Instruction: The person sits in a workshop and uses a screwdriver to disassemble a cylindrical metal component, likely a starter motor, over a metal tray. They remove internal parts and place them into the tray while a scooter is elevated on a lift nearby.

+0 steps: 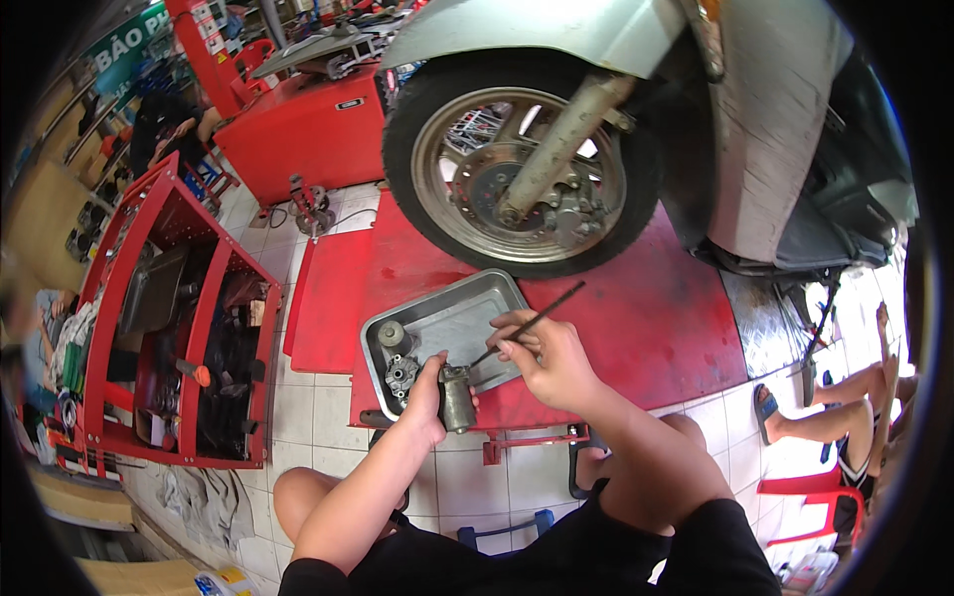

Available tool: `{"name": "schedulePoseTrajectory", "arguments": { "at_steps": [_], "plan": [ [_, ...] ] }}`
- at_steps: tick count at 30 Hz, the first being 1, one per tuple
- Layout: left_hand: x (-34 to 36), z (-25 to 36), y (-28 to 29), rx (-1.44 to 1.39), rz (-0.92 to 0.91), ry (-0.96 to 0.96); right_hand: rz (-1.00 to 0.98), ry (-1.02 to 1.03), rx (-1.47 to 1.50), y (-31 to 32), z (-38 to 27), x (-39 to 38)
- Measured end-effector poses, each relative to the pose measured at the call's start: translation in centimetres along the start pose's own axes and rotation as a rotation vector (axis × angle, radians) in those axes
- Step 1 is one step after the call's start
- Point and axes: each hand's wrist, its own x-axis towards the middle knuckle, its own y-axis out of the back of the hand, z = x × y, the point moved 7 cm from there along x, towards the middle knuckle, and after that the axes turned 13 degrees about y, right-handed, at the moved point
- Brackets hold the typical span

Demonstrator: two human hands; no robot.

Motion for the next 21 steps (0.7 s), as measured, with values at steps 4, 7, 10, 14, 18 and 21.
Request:
{"name": "schedulePoseTrajectory", "arguments": {
  "at_steps": [4,7,10,14,18,21],
  "plan": [
    [1.8,1.2,-1.0,0.05,-0.017,-0.052,0.024,-0.097,-0.087,1.5,2.1,0.6],
    [2.2,2.1,-3.1,0.157,0.029,-0.164,0.096,-0.058,-0.224,3.3,2.7,0.5],
    [3.2,3.9,-4.1,0.286,0.097,-0.309,-0.005,-0.123,-0.35,4.4,2.7,0.5],
    [4.2,4.4,-5.0,0.536,0.19,-0.446,0.05,-0.066,-0.301,5.1,3.6,-1.3],
    [4.7,4.9,-6.4,0.547,0.166,-0.393,0.064,-0.027,-0.182,5.6,4.9,-3.0],
    [4.9,5.1,-6.9,0.547,0.148,-0.345,-0.007,0.012,-0.317,6.4,4.5,-3.4]
  ]
}}
